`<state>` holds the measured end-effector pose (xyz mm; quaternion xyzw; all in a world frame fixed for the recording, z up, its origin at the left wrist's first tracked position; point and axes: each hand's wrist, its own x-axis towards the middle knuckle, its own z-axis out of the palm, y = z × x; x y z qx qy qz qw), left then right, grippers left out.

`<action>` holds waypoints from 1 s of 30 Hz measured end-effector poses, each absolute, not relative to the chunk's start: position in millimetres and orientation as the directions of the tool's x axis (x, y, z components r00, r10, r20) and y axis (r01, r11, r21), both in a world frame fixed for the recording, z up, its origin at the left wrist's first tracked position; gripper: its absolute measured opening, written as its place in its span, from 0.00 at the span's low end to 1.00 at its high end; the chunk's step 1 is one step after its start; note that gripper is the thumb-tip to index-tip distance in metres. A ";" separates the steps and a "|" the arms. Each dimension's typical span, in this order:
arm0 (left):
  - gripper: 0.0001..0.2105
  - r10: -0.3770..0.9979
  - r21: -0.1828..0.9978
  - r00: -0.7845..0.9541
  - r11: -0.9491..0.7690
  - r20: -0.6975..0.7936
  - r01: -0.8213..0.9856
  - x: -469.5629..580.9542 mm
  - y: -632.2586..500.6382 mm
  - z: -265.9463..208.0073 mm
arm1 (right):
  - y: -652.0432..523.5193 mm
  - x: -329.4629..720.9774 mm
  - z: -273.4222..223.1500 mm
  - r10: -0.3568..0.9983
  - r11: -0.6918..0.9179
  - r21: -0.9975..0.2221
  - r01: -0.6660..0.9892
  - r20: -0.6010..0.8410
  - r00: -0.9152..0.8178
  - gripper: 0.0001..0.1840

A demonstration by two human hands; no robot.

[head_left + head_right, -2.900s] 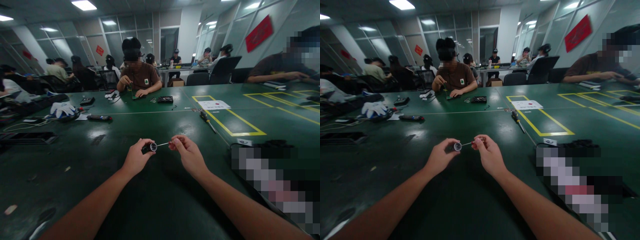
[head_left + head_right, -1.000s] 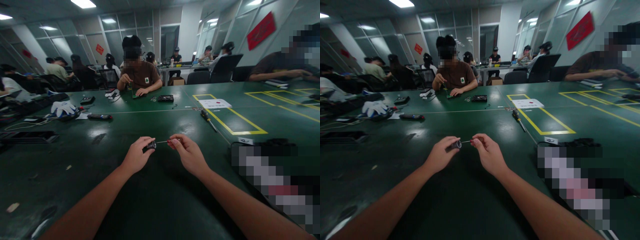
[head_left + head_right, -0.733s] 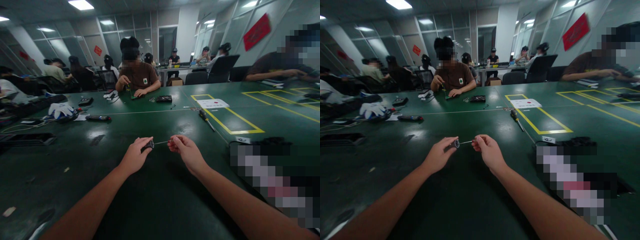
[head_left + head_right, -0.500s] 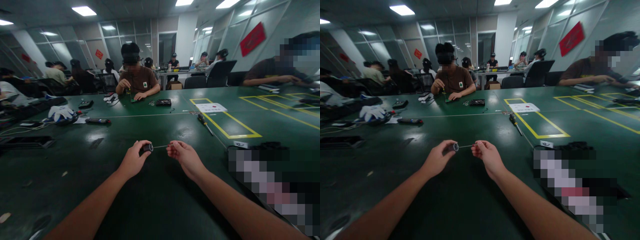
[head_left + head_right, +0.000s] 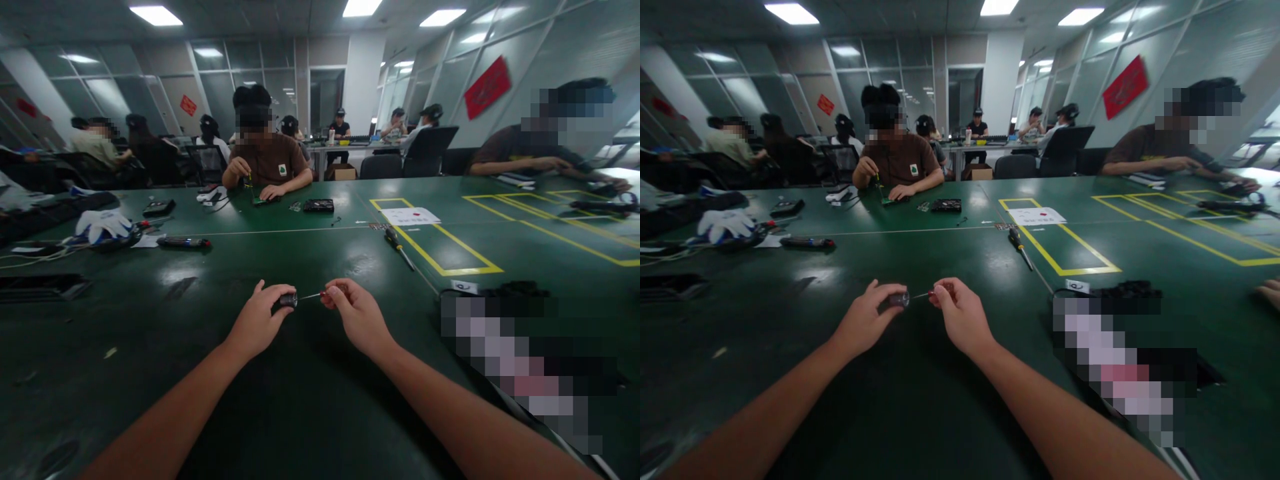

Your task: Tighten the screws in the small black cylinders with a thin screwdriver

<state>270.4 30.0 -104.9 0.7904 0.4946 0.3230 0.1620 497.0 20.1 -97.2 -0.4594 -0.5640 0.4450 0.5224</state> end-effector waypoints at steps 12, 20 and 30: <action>0.16 0.933 0.663 0.213 -0.356 0.289 0.659 273.9 29.5 -103.8 | 27.1 497.1 -108.2 0.995 -0.070 -0.959 -0.276 -0.086 0.045 0.15; 0.16 0.940 0.684 0.194 -0.337 0.280 0.647 269.5 31.6 -109.8 | 24.7 502.3 -101.2 0.981 0.161 -0.983 -0.086 0.150 0.120 0.14; 0.16 0.943 0.689 0.183 -0.329 0.279 0.646 269.6 32.4 -110.4 | 21.3 501.3 -98.9 0.979 0.190 -0.979 0.068 0.194 0.058 0.12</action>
